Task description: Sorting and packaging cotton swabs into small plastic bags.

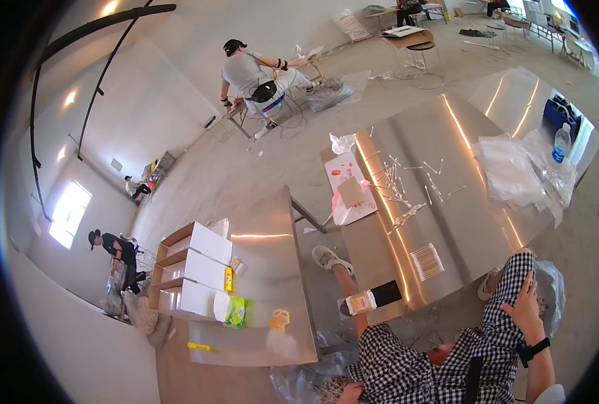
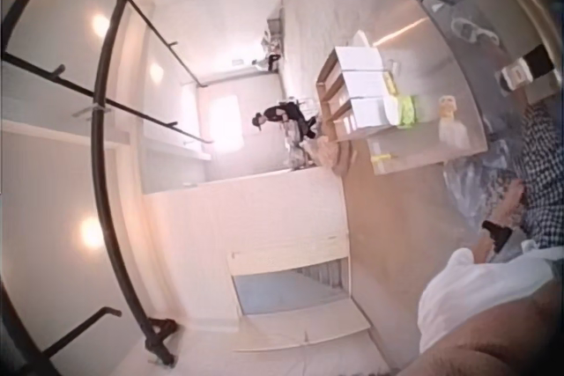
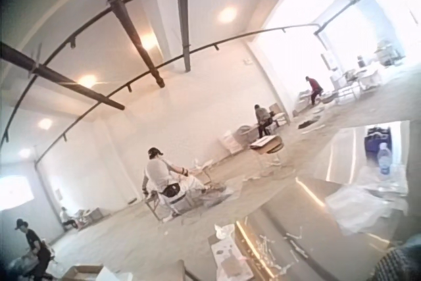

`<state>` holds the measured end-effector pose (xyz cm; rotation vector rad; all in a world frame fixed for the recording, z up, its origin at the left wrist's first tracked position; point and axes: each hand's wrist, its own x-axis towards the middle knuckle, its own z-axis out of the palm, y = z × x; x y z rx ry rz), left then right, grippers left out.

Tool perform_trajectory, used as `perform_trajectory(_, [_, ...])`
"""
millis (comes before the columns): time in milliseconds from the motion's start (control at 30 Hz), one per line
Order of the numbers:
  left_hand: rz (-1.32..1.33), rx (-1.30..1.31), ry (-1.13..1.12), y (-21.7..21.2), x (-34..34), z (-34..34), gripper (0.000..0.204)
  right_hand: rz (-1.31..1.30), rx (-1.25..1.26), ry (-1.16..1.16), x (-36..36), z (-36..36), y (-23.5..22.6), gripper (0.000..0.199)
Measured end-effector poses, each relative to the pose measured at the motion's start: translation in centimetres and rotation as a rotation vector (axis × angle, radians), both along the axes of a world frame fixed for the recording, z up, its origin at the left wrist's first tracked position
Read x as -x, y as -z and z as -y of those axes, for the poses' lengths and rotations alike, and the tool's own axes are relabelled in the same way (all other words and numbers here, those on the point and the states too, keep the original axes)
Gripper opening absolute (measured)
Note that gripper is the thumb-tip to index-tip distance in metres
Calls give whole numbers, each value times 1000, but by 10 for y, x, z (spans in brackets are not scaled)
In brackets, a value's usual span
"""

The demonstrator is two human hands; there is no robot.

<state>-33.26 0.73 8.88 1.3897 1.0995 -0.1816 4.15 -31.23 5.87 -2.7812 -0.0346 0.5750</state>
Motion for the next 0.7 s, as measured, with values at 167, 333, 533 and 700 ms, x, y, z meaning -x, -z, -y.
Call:
perform_trajectory(167, [16, -50, 265, 11, 13, -17, 31, 24, 38, 25, 1, 1, 0, 132])
perform_trajectory(333, [220, -387, 612, 32, -6, -25, 24, 30, 15, 19, 1, -1, -2, 130])
perform_trajectory(533, [-39, -289, 574, 19, -74, -24, 47, 43, 36, 24, 0, -3, -3, 128])
perform_trajectory(700, [-190, -484, 819, 26, -102, -14, 66, 39, 53, 36, 1, -4, 0, 129])
